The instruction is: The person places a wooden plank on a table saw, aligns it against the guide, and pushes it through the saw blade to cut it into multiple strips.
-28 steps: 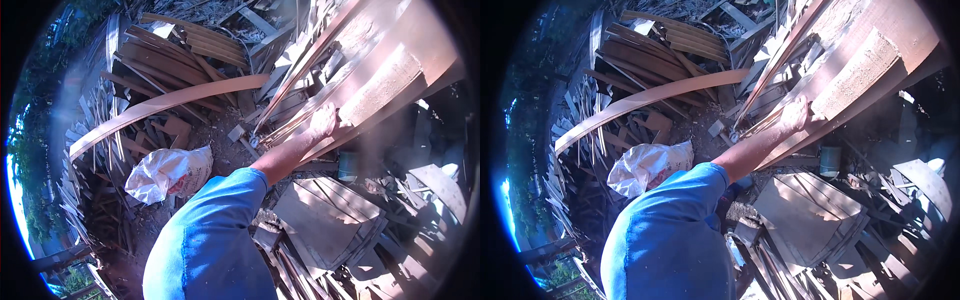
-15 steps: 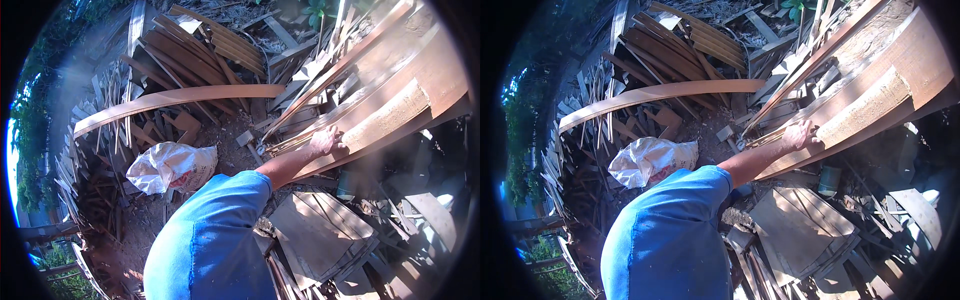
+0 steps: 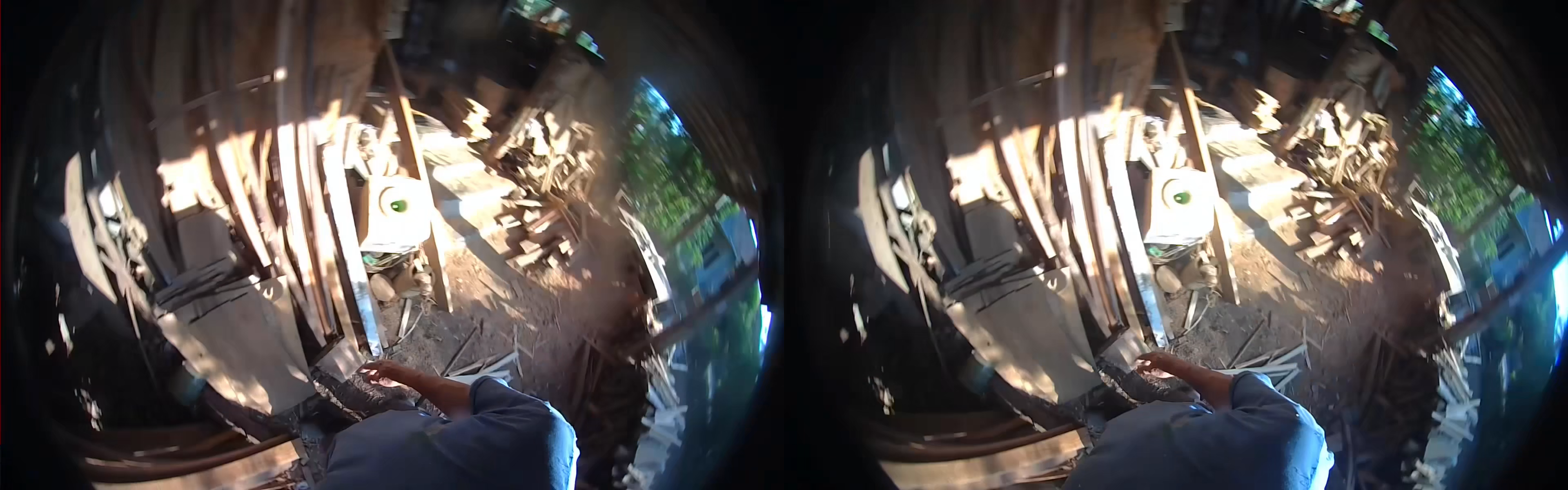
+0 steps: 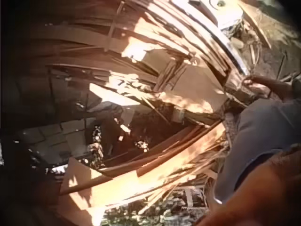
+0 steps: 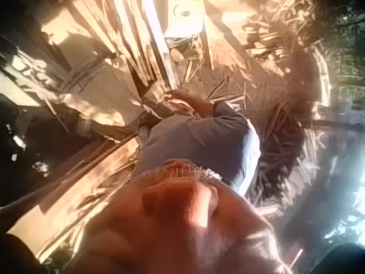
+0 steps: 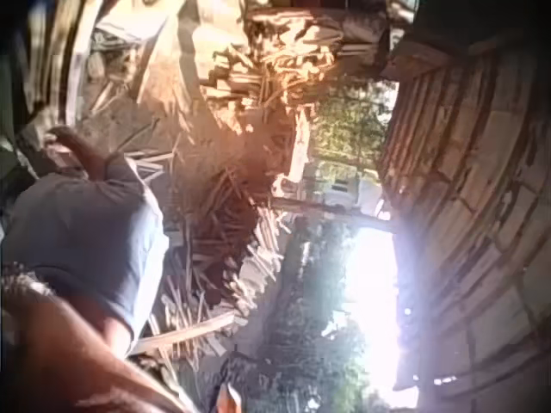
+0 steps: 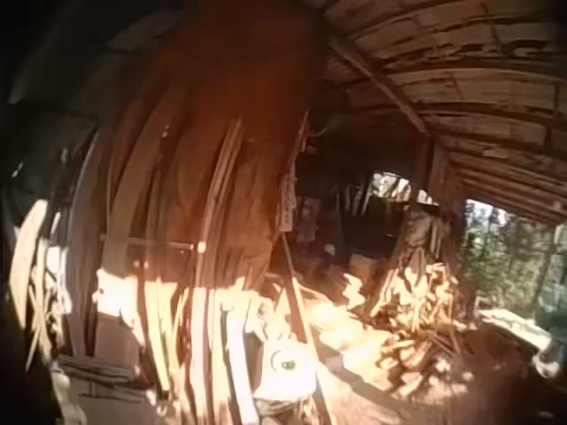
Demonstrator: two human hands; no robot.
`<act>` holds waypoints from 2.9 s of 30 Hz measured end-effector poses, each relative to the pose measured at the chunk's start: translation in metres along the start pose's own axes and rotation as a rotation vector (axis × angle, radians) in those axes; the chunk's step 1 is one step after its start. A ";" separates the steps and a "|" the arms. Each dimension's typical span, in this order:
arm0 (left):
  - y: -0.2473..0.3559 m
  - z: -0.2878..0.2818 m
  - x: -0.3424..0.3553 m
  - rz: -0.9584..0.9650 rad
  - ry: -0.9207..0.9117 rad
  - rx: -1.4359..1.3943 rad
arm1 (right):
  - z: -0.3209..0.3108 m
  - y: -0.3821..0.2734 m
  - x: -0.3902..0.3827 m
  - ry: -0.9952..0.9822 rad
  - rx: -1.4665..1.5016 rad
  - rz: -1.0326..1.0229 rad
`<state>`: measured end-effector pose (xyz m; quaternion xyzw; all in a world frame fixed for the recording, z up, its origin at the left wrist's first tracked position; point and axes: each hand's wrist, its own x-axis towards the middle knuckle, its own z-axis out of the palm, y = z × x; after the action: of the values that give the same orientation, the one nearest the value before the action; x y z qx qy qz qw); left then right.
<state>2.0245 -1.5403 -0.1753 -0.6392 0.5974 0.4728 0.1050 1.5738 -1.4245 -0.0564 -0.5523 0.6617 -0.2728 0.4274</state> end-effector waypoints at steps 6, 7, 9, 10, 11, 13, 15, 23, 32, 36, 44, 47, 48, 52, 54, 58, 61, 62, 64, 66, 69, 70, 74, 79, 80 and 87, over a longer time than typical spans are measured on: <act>0.177 0.021 0.032 0.188 -0.116 0.371 | 0.016 0.132 -0.290 0.568 -0.017 0.893; 0.202 0.031 0.027 0.184 -0.134 0.416 | 0.026 0.140 -0.344 0.616 -0.027 1.006; 0.250 0.052 0.015 0.172 -0.153 0.501 | 0.055 0.155 -0.439 0.741 0.109 1.218; 0.270 0.062 0.009 0.164 -0.160 0.528 | 0.072 0.158 -0.480 0.777 0.118 1.334; 0.293 0.076 0.005 0.155 -0.171 0.556 | 0.092 0.159 -0.516 0.801 0.172 1.374; 0.347 0.122 0.000 0.195 -0.213 0.610 | 0.134 0.160 -0.564 0.841 0.176 1.455; 0.417 0.196 -0.010 0.798 -0.173 0.607 | 0.158 0.171 -0.576 0.894 0.160 1.487; 0.642 0.440 -0.099 1.160 -0.563 0.659 | 0.153 0.211 -0.482 0.823 0.263 1.146; 0.730 0.544 0.020 0.548 -0.693 1.059 | 0.034 0.299 -0.529 0.824 0.239 1.039; 0.826 0.634 0.016 0.839 -0.726 1.309 | -0.071 0.355 -0.583 0.827 0.254 1.299; 1.050 0.896 -0.096 1.113 -0.620 1.411 | -0.309 0.443 -0.668 1.227 0.683 1.436; 1.102 1.000 -0.143 1.311 -0.622 1.366 | -0.329 0.510 -0.703 1.308 0.694 1.360; 1.113 1.034 -0.156 1.320 -0.627 1.386 | -0.329 0.539 -0.713 1.259 0.749 1.430; 1.151 1.149 -0.205 1.162 -0.661 1.527 | -0.316 0.640 -0.760 1.115 0.658 1.272; 1.171 1.217 -0.246 1.166 -0.674 1.618 | -0.328 0.685 -0.810 0.852 0.804 1.467; 1.219 1.296 -0.334 1.028 -0.624 1.675 | -0.399 0.748 -0.936 1.249 0.509 1.308; 1.261 1.383 -0.413 1.188 -0.650 1.584 | -0.481 0.784 -1.059 1.791 0.992 1.202; 1.276 1.416 -0.439 1.204 -0.648 1.530 | -0.509 0.794 -1.096 1.843 0.891 1.167; 1.305 1.485 -0.489 1.199 -0.687 1.421 | -0.568 0.822 -1.168 1.923 0.772 1.134; 1.330 1.554 -0.531 1.120 -0.777 1.308 | -0.608 0.847 -1.223 1.891 0.802 1.208; 1.367 1.669 -0.585 0.925 -0.820 1.193 | -0.637 0.896 -1.283 1.897 0.861 1.240; 1.380 1.709 -0.599 0.892 -0.920 1.118 | -0.638 0.910 -1.296 1.845 0.881 1.267; 1.454 1.879 -0.672 0.766 -1.088 1.018 | -0.641 0.937 -1.329 1.549 1.075 1.500; 1.544 2.034 -0.791 1.219 -0.970 1.017 | -0.736 0.924 -1.408 1.345 0.887 1.328; 1.559 2.056 -0.816 1.213 -1.016 1.013 | -0.771 0.928 -1.432 1.367 0.919 1.332; 1.650 2.176 -0.998 1.383 -1.145 0.939 | -1.013 1.030 -1.612 1.578 0.698 1.286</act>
<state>-0.2816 0.2079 0.1083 0.2756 0.8219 0.3826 0.3195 0.2220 0.2652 0.0039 0.3837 0.8026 -0.4501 0.0772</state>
